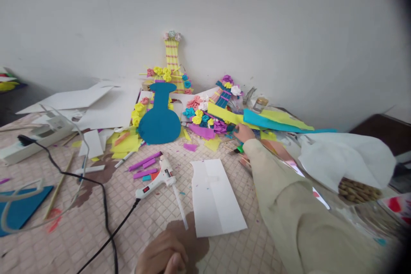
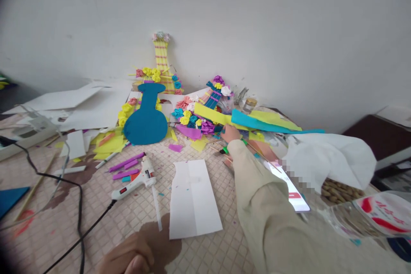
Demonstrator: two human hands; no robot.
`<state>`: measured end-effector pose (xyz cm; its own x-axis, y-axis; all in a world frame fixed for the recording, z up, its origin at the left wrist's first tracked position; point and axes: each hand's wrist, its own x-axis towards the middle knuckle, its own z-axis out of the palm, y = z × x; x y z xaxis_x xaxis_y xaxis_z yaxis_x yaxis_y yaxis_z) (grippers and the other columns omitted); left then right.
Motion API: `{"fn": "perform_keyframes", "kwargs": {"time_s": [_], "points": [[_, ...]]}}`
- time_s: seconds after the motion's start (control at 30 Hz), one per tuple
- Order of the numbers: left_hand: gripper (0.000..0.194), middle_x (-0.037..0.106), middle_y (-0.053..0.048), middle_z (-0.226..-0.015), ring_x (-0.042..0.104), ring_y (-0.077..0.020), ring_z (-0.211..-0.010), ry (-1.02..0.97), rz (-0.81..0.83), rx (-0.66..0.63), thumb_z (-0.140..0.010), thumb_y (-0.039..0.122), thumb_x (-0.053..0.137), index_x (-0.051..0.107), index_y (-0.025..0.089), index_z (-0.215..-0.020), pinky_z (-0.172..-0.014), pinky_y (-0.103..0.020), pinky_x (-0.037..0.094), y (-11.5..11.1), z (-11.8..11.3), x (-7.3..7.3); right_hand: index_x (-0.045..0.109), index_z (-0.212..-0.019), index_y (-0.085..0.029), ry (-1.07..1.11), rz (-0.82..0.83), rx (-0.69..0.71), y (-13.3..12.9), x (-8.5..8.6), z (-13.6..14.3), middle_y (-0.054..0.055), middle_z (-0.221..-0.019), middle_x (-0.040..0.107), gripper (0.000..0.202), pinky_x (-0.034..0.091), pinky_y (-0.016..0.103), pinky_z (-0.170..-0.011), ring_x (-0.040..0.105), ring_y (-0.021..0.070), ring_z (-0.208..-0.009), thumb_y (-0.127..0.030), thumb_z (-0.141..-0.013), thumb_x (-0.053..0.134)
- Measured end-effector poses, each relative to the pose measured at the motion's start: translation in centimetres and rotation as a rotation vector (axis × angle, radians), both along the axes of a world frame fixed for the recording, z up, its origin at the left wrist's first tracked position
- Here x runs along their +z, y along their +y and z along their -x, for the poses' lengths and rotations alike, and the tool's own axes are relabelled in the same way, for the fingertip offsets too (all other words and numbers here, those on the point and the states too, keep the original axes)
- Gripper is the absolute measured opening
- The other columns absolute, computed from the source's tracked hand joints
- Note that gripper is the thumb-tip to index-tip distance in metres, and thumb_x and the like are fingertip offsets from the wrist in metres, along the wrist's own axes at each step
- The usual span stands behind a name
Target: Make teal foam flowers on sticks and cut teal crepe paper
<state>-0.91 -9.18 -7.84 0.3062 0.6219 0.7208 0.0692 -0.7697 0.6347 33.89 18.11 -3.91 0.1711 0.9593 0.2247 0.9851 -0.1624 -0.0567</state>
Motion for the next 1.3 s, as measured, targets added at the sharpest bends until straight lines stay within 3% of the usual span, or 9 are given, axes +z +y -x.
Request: {"fn": "perform_keyframes", "kwargs": {"time_s": [0.2,0.53,0.8,1.0,1.13,1.3], "points": [[0.025,0.061,-0.006,-0.062,0.056,-0.0124,-0.057,0.106,0.026,-0.089,-0.084,0.013,0.034,0.053,0.016,-0.068,-0.053,-0.022,0.045,0.1,0.9,0.5,0.052,-0.107,-0.016,-0.102,0.109,-0.023,-0.8,-0.5,-0.8,0.007,-0.109,0.054,0.027,0.046,0.038,-0.078,0.055,0.0175,-0.092,-0.030,-0.084,0.048],[0.026,0.061,-0.005,-0.062,0.056,-0.0122,-0.059,0.092,0.026,-0.087,-0.084,0.013,0.034,0.053,0.015,-0.066,-0.055,-0.022,0.045,0.0,0.9,0.5,0.052,-0.107,-0.016,-0.125,0.130,-0.025,-0.8,0.0,-1.2,0.007,-0.108,0.055,0.028,0.046,0.039,-0.078,0.055,0.0178,-0.092,-0.031,-0.084,0.048],[0.027,0.060,-0.005,-0.062,0.056,-0.0113,-0.058,0.061,0.040,-0.072,-0.085,0.014,0.034,0.052,0.015,-0.065,-0.054,-0.021,0.044,0.0,0.8,0.4,0.052,-0.107,-0.016,0.009,0.112,-0.024,-0.7,0.0,-0.9,0.007,-0.110,0.054,0.028,0.046,0.040,-0.079,0.054,0.0182,-0.094,-0.030,-0.084,0.049],[0.029,0.060,-0.005,-0.061,0.056,-0.0118,-0.057,0.078,0.022,-0.078,-0.086,0.015,0.033,0.053,0.015,-0.065,-0.053,-0.022,0.044,0.0,0.8,0.4,0.052,-0.106,-0.015,0.216,0.090,0.005,-1.2,1.9,-1.6,0.007,-0.106,0.055,0.027,0.047,0.038,-0.076,0.056,0.0171,-0.090,-0.031,-0.084,0.049],[0.028,0.060,-0.005,-0.061,0.055,-0.0118,-0.057,0.060,0.031,-0.059,-0.086,0.015,0.034,0.053,0.015,-0.065,-0.053,-0.022,0.044,-0.1,0.8,0.7,0.053,-0.103,-0.014,0.382,0.115,0.127,-3.4,4.4,-1.4,0.005,-0.100,0.057,0.026,0.049,0.034,-0.070,0.058,0.0152,-0.083,-0.030,-0.084,0.049],[0.024,0.061,-0.006,-0.062,0.056,-0.0125,-0.058,0.041,0.041,-0.070,-0.083,0.012,0.036,0.054,0.015,-0.068,-0.055,-0.024,0.044,-0.3,0.7,0.4,0.054,-0.098,-0.013,0.585,0.253,0.410,-9.7,6.1,2.3,0.003,-0.083,0.064,0.028,0.050,0.027,-0.062,0.061,0.0128,-0.073,-0.034,-0.080,0.053]]}}
